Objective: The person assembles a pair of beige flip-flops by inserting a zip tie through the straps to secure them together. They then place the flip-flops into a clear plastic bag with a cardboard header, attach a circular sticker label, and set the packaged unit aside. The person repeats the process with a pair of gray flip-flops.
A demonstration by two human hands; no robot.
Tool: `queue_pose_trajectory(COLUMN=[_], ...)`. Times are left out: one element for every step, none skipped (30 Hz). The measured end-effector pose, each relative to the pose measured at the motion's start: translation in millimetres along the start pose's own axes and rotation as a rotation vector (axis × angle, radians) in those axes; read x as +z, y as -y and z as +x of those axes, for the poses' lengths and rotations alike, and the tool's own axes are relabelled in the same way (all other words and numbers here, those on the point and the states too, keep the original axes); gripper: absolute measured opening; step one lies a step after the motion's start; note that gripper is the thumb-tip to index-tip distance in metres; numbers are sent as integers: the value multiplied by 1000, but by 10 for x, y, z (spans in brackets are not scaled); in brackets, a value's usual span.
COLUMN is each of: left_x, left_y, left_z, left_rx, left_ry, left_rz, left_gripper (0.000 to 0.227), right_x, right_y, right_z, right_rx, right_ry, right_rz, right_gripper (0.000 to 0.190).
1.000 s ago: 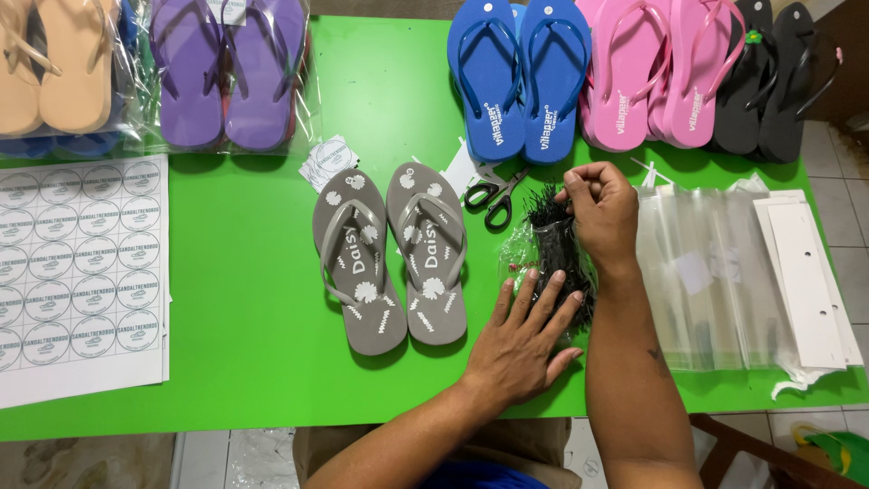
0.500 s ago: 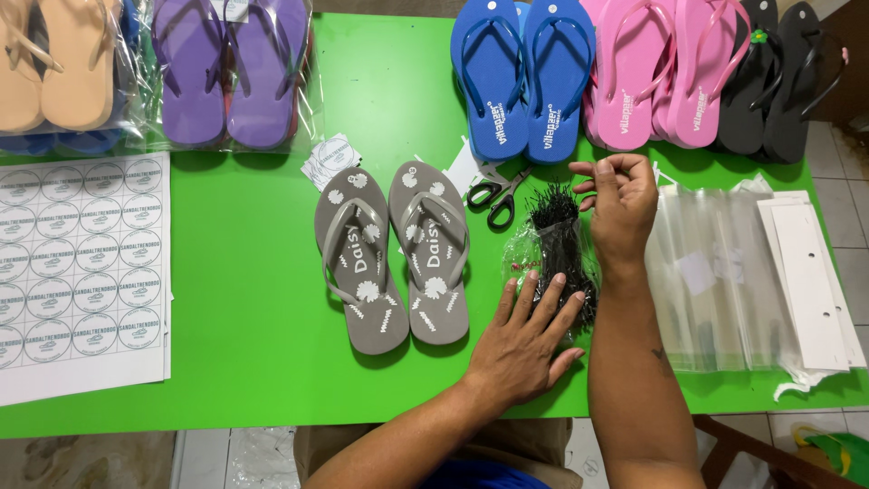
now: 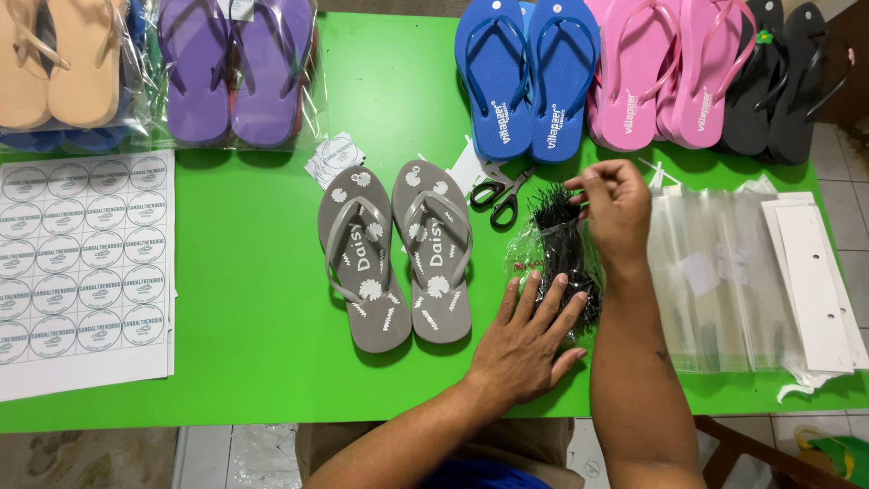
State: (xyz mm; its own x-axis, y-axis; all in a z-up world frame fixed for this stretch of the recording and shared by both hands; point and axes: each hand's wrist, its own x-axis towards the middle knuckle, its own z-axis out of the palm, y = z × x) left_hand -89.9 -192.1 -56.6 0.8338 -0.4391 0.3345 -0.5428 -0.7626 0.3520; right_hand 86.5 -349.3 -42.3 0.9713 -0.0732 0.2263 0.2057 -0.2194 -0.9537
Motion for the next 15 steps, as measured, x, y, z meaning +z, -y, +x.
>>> queue_pose_trajectory(left_x=[-4, -8, -12, -14, -15, -17, -20, -20, -19, -19, -19, -18, -18, -20, -26], left_y=[-2, -3, -4, -6, -8, -8, -5, -3, -2, -2, -2, -6, -7, -6, -6], left_z=[-4, -1, 3, 5, 7, 4, 0, 1, 3, 2, 3, 4, 6, 7, 8], left_rx=[-2, -3, -4, -4, -4, -5, -5, -5, -4, -5, -6, -6, -6, -6, -5], left_ry=[5, 8, 11, 7, 3, -1, -1, -3, -4, -5, -6, -5, -6, -8, -10], left_rz=[-1, -2, -4, -1, 1, 4, 2, 1, -1, 1, 3, 4, 4, 3, 3], left_gripper=[73, 72, 72, 72, 72, 72, 72, 72, 72, 72, 72, 72, 72, 71, 71], right_x=[51, 78, 83, 92, 95, 79, 47, 22, 9, -2, -7, -6, 1, 12, 25], right_y=[-17, -22, -16, -9, 2, 19, 42, 63, 79, 94, 107, 119, 134, 157, 189], right_z=[-24, -31, -31, -29, -26, -19, -6, 6, 9, 3, -3, -13, -24, -37, -54], right_rx=[-4, -10, -31, -54, -76, -92, -108, -125, -141, -158, -174, -187, -201, -214, -213], right_ry=[45, 91, 77, 64, 52, -19, -90, -161, -205, -249, -292, -301, -309, -316, -320], right_rz=[-43, -88, -47, -5, 37, 144, 252, 359, 374, 389, 405, 401, 398, 394, 385], right_gripper=[9, 9, 9, 10, 10, 10, 11, 12, 12, 13, 13, 13, 13, 13, 13])
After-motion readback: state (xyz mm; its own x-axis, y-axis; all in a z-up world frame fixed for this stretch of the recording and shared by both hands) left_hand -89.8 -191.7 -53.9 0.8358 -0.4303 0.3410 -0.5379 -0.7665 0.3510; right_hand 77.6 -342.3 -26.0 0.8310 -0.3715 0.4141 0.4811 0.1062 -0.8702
